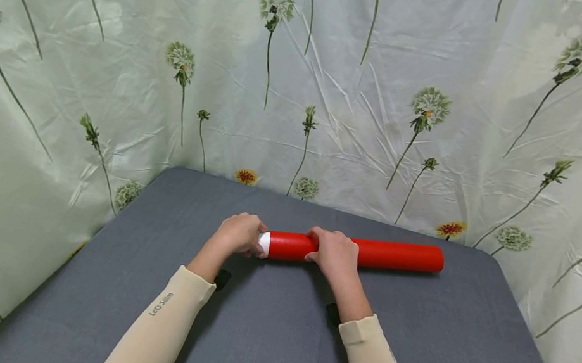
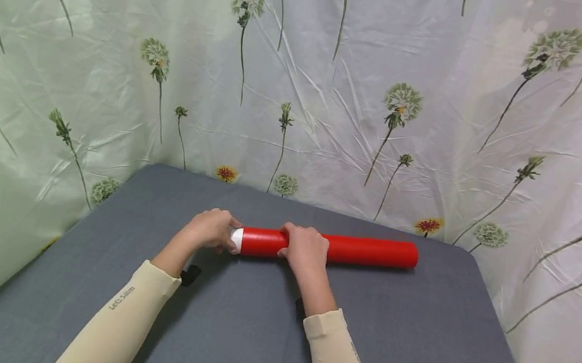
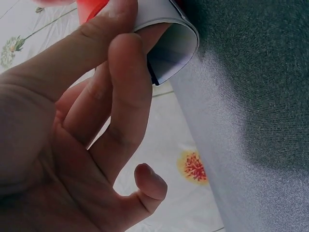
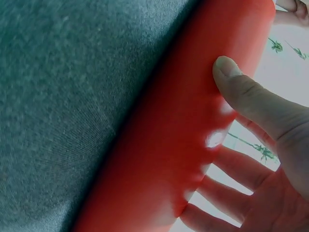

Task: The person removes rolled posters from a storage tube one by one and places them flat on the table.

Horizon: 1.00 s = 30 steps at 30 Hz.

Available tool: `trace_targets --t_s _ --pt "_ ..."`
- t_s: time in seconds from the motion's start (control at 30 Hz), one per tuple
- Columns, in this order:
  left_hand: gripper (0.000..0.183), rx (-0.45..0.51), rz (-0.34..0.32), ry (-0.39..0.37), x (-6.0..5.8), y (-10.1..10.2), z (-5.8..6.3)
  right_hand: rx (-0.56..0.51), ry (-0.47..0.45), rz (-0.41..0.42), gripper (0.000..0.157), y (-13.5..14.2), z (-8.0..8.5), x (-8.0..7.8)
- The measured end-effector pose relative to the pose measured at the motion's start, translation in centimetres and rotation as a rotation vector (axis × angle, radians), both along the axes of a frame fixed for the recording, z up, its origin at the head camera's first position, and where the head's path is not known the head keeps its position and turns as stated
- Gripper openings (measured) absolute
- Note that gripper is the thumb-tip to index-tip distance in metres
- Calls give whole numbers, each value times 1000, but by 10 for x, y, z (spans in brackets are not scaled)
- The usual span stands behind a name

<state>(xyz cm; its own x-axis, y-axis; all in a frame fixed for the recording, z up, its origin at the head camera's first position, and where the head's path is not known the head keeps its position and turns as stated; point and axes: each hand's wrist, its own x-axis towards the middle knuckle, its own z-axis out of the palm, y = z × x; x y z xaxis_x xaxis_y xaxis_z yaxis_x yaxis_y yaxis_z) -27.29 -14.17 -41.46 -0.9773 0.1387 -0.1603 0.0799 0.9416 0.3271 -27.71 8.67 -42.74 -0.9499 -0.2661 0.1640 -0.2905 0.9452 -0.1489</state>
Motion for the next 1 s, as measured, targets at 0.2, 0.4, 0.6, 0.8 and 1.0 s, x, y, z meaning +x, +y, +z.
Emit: trace_targets --t_s 0.2,0.4,0.6,0.8,1.0 --pt "56 6 6 22 0 -1 -2 -10 -35 -4 49 5 3 -2" --pt "56 5 11 27 -1 -1 -2 -8 -69 -14 49 10 6 -5" --pt "59 -11 20 33 -1 -2 -2 2 -97 -27 50 15 7 -8" --pt "57 -5 14 35 -2 -5 -2 -6 -113 -35 50 20 9 -9" --pt "56 -7 29 37 -2 -7 -2 -23 -148 -40 52 28 12 -10"
